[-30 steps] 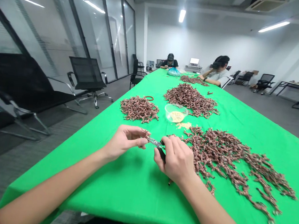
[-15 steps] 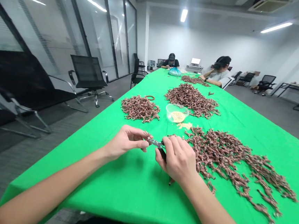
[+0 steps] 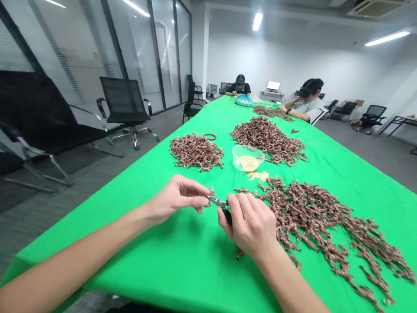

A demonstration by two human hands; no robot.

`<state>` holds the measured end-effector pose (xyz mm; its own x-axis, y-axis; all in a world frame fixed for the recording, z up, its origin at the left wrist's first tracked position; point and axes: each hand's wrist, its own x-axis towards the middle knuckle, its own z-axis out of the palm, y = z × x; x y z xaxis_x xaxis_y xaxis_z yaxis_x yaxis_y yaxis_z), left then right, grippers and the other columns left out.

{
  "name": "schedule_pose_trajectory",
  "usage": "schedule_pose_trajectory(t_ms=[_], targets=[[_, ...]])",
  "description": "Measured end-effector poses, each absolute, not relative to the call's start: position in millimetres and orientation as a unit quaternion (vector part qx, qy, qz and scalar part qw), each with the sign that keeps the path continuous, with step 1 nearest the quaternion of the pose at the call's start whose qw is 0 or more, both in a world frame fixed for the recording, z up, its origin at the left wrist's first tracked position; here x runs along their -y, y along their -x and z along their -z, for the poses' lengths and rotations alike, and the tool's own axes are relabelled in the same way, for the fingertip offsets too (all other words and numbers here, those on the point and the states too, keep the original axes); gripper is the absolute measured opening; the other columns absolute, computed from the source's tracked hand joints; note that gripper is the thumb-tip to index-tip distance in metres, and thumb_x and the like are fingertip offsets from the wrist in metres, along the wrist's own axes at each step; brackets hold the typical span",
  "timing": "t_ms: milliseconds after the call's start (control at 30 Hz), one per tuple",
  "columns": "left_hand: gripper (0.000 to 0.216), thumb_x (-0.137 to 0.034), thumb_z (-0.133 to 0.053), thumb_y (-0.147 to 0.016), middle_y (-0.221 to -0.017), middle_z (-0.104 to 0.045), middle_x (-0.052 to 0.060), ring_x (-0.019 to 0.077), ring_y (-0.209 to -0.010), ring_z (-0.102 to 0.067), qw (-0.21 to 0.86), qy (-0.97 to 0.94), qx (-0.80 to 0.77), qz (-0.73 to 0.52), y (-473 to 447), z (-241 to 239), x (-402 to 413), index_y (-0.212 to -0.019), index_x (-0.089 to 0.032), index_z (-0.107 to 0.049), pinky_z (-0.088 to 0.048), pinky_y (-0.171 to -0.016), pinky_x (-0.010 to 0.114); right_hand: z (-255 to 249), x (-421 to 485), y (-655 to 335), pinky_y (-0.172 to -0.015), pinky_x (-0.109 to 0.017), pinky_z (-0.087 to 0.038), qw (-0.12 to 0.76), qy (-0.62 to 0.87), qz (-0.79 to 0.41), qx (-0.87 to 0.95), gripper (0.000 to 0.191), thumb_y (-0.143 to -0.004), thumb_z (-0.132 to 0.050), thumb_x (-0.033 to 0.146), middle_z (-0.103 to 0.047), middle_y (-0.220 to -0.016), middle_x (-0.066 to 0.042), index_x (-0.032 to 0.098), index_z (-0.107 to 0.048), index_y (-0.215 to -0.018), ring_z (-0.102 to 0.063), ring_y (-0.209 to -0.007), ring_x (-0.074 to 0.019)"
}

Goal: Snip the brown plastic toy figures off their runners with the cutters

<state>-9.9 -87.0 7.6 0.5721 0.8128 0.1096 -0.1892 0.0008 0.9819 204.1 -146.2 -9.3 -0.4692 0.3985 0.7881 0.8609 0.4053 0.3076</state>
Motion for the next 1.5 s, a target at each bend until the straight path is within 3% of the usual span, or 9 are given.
schedule_pose_trajectory(t_ms=[133, 267, 533, 833, 1067, 1267, 1500], targets=[[0.032, -0.022, -0.088, -0.065, -0.084, -0.074, 0.007, 0.0123, -0.067, -0.065, 0.710, -0.559, -0.283, -0.321, 12.6, -5.7, 84.9, -0.093, -0.011, -0.078, -0.055, -0.063, 0.025, 9.8, 147.6, -203.0, -0.063, -0.032, -0.036, 0.307, 0.402, 0.378, 0.775, 0.023, -0.087, -0.065, 0.034, -0.064, -0.077, -0.005, 0.014, -0.059, -0.097, -0.055, -0.071, -0.0183], [0.025, -0.028, -0.079, -0.078, -0.080, -0.070, 0.005, 0.0106, -0.065, -0.065, 0.758, -0.552, -0.244, -0.248, 16.3, -5.1, 83.5, -0.095, -0.011, -0.076, -0.053, -0.066, 0.024, 10.0, 147.0, -203.3, -0.062, -0.031, -0.035, 0.305, 0.405, 0.381, 0.773, 0.022, -0.087, -0.065, 0.034, -0.064, -0.077, -0.004, 0.015, -0.059, -0.096, -0.055, -0.070, -0.0179], [0.023, -0.029, -0.065, -0.090, -0.100, -0.073, 0.011, 0.0191, -0.085, -0.072, 0.799, -0.523, -0.201, -0.218, 17.9, -10.0, 83.1, -0.102, -0.011, -0.073, -0.055, -0.078, 0.030, 8.1, 147.8, -205.3, -0.062, -0.031, -0.037, 0.309, 0.401, 0.369, 0.779, 0.020, -0.087, -0.063, 0.032, -0.064, -0.078, -0.005, 0.016, -0.058, -0.097, -0.055, -0.070, -0.0180], [0.024, -0.026, -0.078, -0.079, -0.090, -0.071, 0.007, 0.0147, -0.078, -0.069, 0.811, -0.495, -0.203, -0.238, 17.7, -4.2, 82.7, -0.097, -0.011, -0.072, -0.052, -0.078, 0.028, 9.0, 147.5, -204.6, -0.062, -0.032, -0.037, 0.305, 0.404, 0.370, 0.779, 0.021, -0.088, -0.063, 0.033, -0.063, -0.077, -0.004, 0.016, -0.057, -0.098, -0.055, -0.070, -0.0184], [0.032, -0.018, -0.088, -0.064, -0.081, -0.071, 0.005, 0.0130, -0.067, -0.066, 0.781, -0.498, -0.215, -0.309, 8.9, -0.3, 88.1, -0.089, -0.010, -0.071, -0.051, -0.069, 0.028, 13.3, 147.4, -200.0, -0.060, -0.033, -0.036, 0.314, 0.409, 0.365, 0.775, 0.021, -0.088, -0.064, 0.034, -0.064, -0.079, -0.006, 0.015, -0.057, -0.096, -0.056, -0.070, -0.0194], [0.033, -0.014, -0.092, -0.053, -0.083, -0.072, 0.005, 0.0141, -0.073, -0.066, 0.752, -0.495, -0.243, -0.361, 3.9, -2.8, 92.6, -0.079, -0.011, -0.071, -0.051, -0.071, 0.027, 14.6, 149.2, -194.7, -0.061, -0.033, -0.037, 0.326, 0.414, 0.362, 0.769, 0.021, -0.089, -0.062, 0.034, -0.063, -0.078, -0.006, 0.015, -0.056, -0.097, -0.054, -0.068, -0.0190], [0.031, -0.014, -0.092, -0.052, -0.090, -0.074, 0.005, 0.0156, -0.082, -0.068, 0.717, -0.513, -0.253, -0.399, 3.0, -0.3, 90.8, -0.078, -0.013, -0.074, -0.051, -0.080, 0.030, 16.1, 148.7, -192.8, -0.062, -0.033, -0.040, 0.344, 0.414, 0.344, 0.770, 0.024, -0.089, -0.061, 0.034, -0.064, -0.080, -0.008, 0.015, -0.056, -0.103, -0.056, -0.072, -0.0210]])
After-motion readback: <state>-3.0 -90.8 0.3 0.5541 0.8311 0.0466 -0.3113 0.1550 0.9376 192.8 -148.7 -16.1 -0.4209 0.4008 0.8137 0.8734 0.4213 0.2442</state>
